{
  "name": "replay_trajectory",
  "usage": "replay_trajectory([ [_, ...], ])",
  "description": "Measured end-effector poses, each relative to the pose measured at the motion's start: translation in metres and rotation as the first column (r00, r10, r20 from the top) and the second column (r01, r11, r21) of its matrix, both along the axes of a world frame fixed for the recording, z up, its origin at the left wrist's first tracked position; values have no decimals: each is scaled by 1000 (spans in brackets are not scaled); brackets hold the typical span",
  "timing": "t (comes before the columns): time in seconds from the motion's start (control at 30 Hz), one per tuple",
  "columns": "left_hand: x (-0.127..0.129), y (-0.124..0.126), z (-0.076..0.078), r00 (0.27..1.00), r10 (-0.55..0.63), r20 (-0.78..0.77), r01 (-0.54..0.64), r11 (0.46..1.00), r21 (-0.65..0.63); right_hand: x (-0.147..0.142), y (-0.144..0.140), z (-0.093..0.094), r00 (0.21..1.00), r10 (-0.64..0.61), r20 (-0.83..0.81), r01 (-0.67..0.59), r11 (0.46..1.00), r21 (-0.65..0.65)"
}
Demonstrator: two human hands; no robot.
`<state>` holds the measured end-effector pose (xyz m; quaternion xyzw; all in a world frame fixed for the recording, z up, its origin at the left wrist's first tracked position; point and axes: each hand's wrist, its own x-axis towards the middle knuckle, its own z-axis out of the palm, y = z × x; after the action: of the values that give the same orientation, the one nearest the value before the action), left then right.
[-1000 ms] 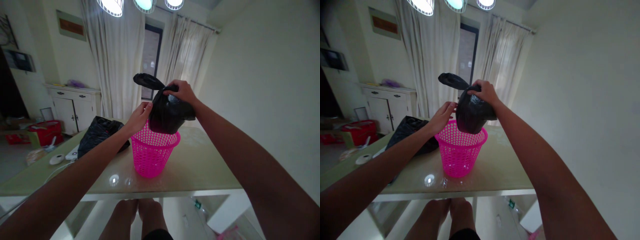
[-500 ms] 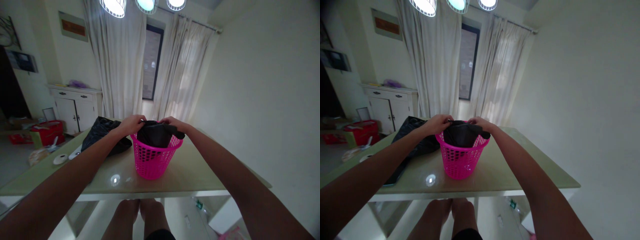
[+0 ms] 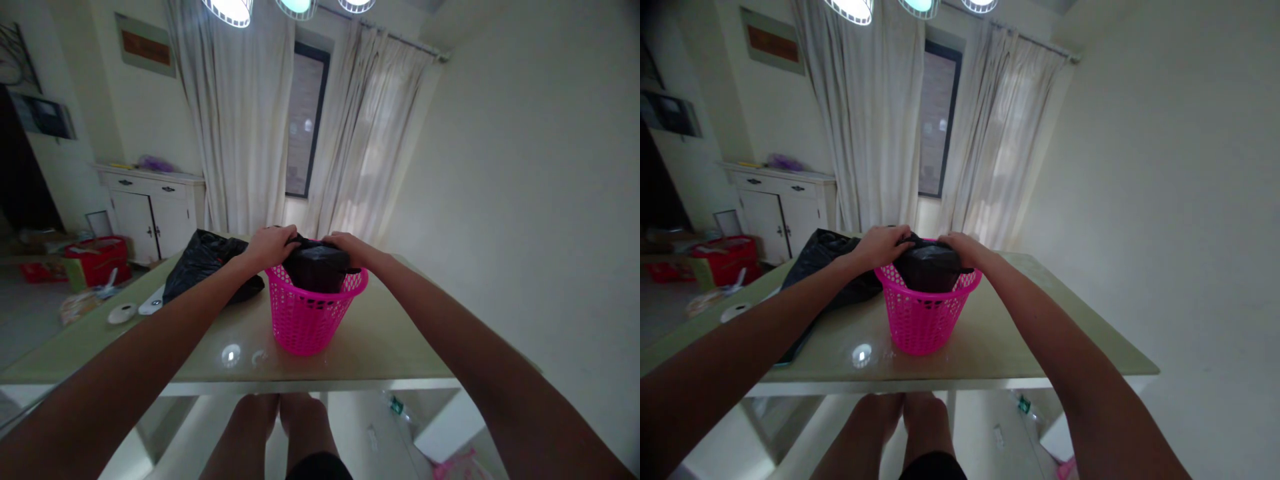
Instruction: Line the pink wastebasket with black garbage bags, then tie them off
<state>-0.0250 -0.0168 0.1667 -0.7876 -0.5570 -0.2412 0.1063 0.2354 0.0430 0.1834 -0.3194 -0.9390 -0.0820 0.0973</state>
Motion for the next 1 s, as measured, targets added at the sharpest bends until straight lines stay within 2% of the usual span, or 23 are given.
replay_trajectory([
  [0.03,-1,-2,0,999,23,-34,-22,999,26,5,-1,0,998,-45,37,45,999,9],
  [0.1,3,-4,-1,999,29,-31,-28,998,50,5,-5,-2,994,-107,11,106,994,34],
  [0.2,16,-5,-4,999,-48,15,47,997,53,-10,-18,-4,995,-61,-84,66,996,65],
  [0.27,22,-7,-6,997,-58,-52,60,997,48,-19,-25,-4,995,-56,-83,62,995,74],
  [0.33,20,-9,-6,989,-14,-150,20,999,36,-17,-26,-3,994,-95,-45,98,993,62],
  [0.4,9,-11,-6,979,62,-192,-57,998,33,-3,-22,0,987,-162,-13,163,985,48],
  [0.47,-4,-12,-3,974,155,-165,-152,988,32,16,-15,3,967,-254,-4,254,967,26],
  [0.53,-12,-12,0,979,194,-69,-192,981,27,31,-10,5,945,-322,-50,322,947,-18],
  [0.6,-10,-10,3,990,130,53,-130,991,14,32,-11,5,934,-307,-185,294,951,-92],
  [0.67,2,-8,6,991,23,131,-24,1000,9,18,-18,3,918,-217,-332,172,972,-160],
  [0.77,22,-5,7,988,-46,148,46,999,2,-13,-32,-1,938,-86,-335,34,987,-156],
  [0.83,26,-5,7,990,-34,138,33,999,4,-26,-38,-2,968,-71,-243,54,996,-74],
  [0.93,17,-7,9,993,-17,119,16,1000,13,-27,-40,0,968,-190,-162,196,980,19],
  [1.0,10,-8,12,988,-20,151,20,1000,1,-22,-38,2,949,-262,-175,269,963,17],
])
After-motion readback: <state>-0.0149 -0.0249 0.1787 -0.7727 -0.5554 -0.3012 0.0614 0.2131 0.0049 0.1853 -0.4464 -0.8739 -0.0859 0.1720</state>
